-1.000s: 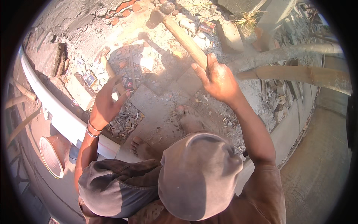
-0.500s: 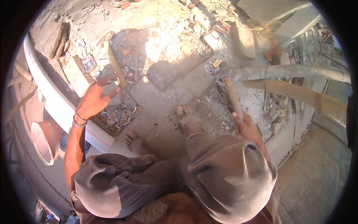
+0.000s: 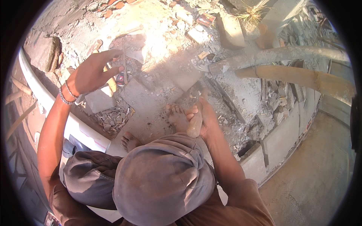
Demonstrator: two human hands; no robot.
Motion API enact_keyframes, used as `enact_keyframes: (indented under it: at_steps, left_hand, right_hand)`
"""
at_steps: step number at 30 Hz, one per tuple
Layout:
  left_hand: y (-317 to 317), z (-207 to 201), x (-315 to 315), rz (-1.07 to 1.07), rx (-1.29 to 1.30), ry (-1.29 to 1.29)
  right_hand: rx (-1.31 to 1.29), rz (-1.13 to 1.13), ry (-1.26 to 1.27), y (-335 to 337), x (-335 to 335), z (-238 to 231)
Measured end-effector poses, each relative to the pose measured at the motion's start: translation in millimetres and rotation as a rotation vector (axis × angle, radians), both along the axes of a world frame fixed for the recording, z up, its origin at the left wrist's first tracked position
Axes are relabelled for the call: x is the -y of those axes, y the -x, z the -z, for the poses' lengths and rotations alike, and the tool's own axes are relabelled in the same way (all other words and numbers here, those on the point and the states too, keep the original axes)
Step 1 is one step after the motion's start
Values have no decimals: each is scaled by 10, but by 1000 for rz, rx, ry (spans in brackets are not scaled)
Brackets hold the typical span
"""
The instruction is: The person fits together PVC pipes and elbow joints, then uses a hammer and their hands to clear debris and position large tiles over a hole in the concrete floor.
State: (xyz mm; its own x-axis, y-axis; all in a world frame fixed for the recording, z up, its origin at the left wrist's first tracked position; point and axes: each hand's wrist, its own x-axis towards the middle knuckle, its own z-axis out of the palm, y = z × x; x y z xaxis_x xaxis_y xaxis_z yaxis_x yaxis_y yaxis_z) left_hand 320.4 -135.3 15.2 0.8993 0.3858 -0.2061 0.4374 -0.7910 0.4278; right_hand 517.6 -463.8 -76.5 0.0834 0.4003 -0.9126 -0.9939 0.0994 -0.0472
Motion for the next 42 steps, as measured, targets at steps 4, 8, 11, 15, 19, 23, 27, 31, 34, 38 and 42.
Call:
enact_keyframes:
  at_steps: [4,8,11,15,19,23,27,31,34,38,42]
  left_hand:
    - [186,-352,-45,-17,-20,-28]
    - [399,-452,-254,-239,-105,-4]
    - [83,-416,-243,-310,-66,82]
    - [-610,154,-159,-167,39,115]
    - [-974,928,225,-16,-258,84]
    - [-1231,1625,1195,-187,-366,208]
    - [-1344,2078,1993,-512,100,137]
    - [-1788,2128,1950,-392,-14,243]
    - [-1641,2417,1888,-353,-24,-85]
    - [-1570,2399,1921,-500,225,-110]
    - [-1734,2232,1928,-492,138,26]
  right_hand:
    - [64,-61,-89,-381,732,-14]
    - [142,58,158,-197,910,-32]
    - [110,203,414,161,165,60]
    - [19,-124,57,90,-46,68]
    - [59,-269,-51,-387,693,-213]
    - [361,-608,18,-492,427,-706]
    - [454,-653,-319,-736,-576,-594]
    - [541,-553,-523,-768,-1696,311]
    - [1411,-1433,-476,-723,-1720,768]
    - [2385,-1943,-437,-1159,-1236,1022]
    - [2682,-1867,-591,-1414,-1176,1396]
